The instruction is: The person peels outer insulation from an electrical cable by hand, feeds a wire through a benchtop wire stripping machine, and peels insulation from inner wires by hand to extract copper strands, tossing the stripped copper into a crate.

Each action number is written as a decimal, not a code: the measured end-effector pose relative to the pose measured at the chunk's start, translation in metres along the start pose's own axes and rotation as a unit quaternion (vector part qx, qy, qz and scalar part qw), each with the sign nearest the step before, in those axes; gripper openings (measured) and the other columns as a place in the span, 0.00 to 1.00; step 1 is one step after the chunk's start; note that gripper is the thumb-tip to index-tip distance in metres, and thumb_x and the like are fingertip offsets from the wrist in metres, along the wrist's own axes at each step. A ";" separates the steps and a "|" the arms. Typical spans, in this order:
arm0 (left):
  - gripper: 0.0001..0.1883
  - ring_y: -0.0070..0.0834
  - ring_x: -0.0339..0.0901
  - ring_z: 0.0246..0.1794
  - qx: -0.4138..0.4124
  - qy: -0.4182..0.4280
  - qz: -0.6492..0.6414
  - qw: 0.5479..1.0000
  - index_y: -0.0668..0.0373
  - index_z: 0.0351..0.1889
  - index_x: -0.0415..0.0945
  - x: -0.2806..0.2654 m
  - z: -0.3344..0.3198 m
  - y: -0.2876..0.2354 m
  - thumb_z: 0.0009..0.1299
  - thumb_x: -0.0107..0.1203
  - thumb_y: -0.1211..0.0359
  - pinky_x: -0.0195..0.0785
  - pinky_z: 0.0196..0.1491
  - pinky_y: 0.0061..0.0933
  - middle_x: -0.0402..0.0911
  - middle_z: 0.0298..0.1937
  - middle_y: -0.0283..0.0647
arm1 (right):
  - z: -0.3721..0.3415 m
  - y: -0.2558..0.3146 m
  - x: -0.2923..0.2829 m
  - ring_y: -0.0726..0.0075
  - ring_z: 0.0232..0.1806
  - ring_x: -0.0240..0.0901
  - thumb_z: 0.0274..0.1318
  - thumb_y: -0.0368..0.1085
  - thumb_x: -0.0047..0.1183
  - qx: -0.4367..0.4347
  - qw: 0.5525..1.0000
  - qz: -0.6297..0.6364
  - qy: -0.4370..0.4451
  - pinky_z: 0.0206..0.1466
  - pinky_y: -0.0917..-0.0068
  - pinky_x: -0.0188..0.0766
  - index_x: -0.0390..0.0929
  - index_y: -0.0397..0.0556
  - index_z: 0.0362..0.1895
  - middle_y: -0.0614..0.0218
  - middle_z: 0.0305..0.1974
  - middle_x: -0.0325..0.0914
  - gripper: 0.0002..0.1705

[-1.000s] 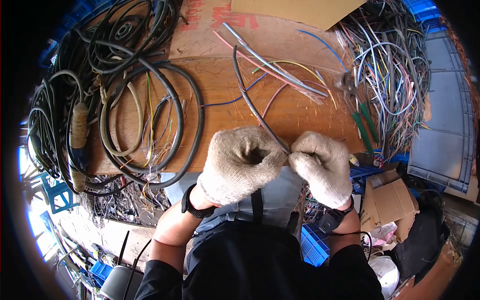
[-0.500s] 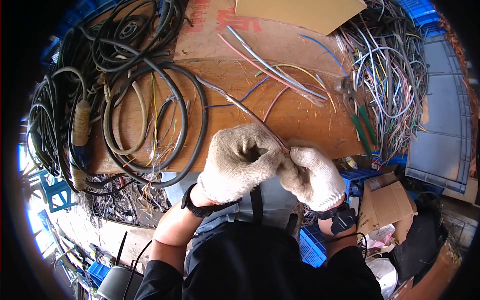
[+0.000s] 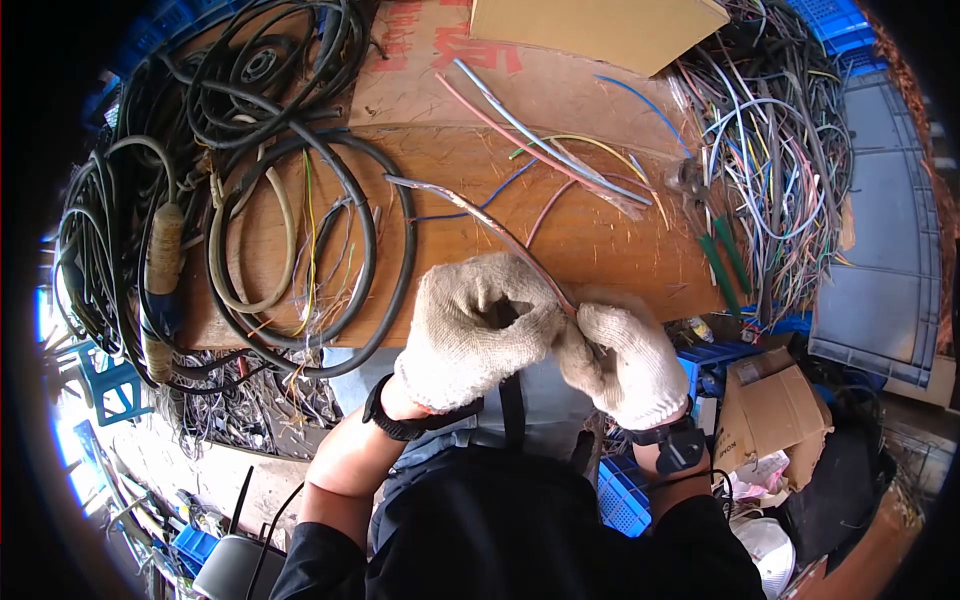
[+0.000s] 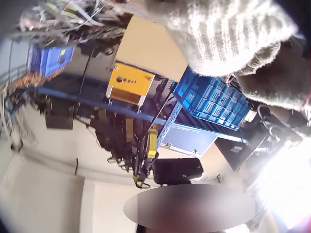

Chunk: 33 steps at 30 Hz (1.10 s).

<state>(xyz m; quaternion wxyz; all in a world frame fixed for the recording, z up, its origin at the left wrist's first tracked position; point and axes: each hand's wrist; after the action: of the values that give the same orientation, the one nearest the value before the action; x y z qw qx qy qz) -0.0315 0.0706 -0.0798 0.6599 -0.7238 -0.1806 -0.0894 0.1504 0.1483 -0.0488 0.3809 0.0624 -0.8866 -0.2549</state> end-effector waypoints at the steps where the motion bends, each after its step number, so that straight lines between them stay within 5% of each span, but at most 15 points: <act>1: 0.04 0.19 0.78 0.32 0.000 0.000 0.000 1.000 0.66 0.35 0.83 0.000 0.001 0.000 0.67 0.62 0.73 0.72 0.36 0.23 0.84 0.32 0.36 | 0.001 0.000 0.001 0.76 0.25 0.74 0.69 0.35 0.51 -0.022 0.999 -0.022 -0.026 0.28 0.81 0.72 0.76 0.39 0.40 0.66 0.28 0.77 0.10; 11: 0.06 0.17 0.79 0.30 -0.029 -0.003 0.008 1.000 0.66 0.36 0.84 0.000 0.001 -0.005 0.70 0.62 0.71 0.71 0.32 0.20 0.85 0.31 0.36 | 0.002 -0.005 0.004 0.84 0.22 0.66 0.68 0.37 0.55 -0.180 0.957 -0.219 -0.059 0.23 0.84 0.58 0.77 0.42 0.40 0.70 0.27 0.76 0.10; 21: 0.05 0.17 0.78 0.27 -0.017 -0.044 0.008 0.999 0.65 0.35 0.85 0.005 -0.001 -0.002 0.68 0.63 0.72 0.71 0.32 0.21 0.85 0.30 0.37 | 0.000 -0.004 0.000 0.84 0.23 0.67 0.66 0.37 0.58 -0.200 0.925 -0.312 -0.080 0.24 0.82 0.59 0.80 0.42 0.35 0.73 0.24 0.75 0.10; 23: 0.05 0.17 0.78 0.28 -0.017 -0.052 0.028 0.998 0.66 0.35 0.85 0.007 -0.002 -0.001 0.67 0.64 0.72 0.71 0.32 0.21 0.85 0.30 0.37 | -0.001 -0.002 0.002 0.82 0.24 0.70 0.63 0.34 0.59 -0.292 0.820 -0.480 -0.112 0.26 0.79 0.63 0.81 0.43 0.34 0.72 0.25 0.77 0.07; 24: 0.05 0.17 0.78 0.29 -0.017 -0.061 0.047 0.997 0.66 0.35 0.85 0.007 -0.002 -0.001 0.66 0.64 0.72 0.72 0.33 0.22 0.85 0.31 0.37 | -0.001 -0.001 0.004 0.82 0.24 0.70 0.63 0.34 0.59 -0.292 0.820 -0.480 -0.112 0.26 0.79 0.63 0.81 0.43 0.34 0.72 0.25 0.77 0.07; 26: 0.05 0.18 0.78 0.30 -0.007 -0.061 0.047 0.997 0.66 0.34 0.85 0.007 -0.002 0.002 0.65 0.64 0.72 0.72 0.34 0.23 0.85 0.31 0.38 | -0.002 0.001 0.008 0.79 0.27 0.73 0.59 0.30 0.61 -0.355 0.747 -0.552 -0.105 0.28 0.78 0.67 0.81 0.44 0.33 0.69 0.27 0.78 0.03; 31: 0.05 0.19 0.79 0.32 -0.002 -0.021 0.048 0.999 0.67 0.33 0.84 0.000 0.001 -0.001 0.63 0.64 0.73 0.72 0.35 0.23 0.86 0.33 0.39 | -0.003 0.003 0.006 0.77 0.27 0.75 0.58 0.28 0.61 -0.337 0.758 -0.550 -0.092 0.30 0.77 0.69 0.82 0.44 0.34 0.67 0.28 0.79 0.01; 33: 0.07 0.21 0.80 0.24 0.021 -0.014 0.016 1.000 0.72 0.29 0.83 0.002 0.003 0.000 0.67 0.60 0.76 0.72 0.27 0.20 0.85 0.28 0.44 | -0.001 0.002 0.003 0.78 0.27 0.74 0.59 0.29 0.61 -0.328 0.776 -0.531 -0.088 0.30 0.77 0.68 0.82 0.43 0.34 0.67 0.28 0.79 0.02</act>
<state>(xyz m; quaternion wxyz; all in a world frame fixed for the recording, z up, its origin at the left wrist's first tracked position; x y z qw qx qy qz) -0.0302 0.0742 -0.0799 0.6740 -0.7135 -0.1800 -0.0653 0.1495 0.1485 -0.0450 0.1026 0.3722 -0.6051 -0.6963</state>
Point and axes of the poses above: each hand's wrist, its own z-axis towards the middle knuckle, its own x-axis out of the palm, y = z × x
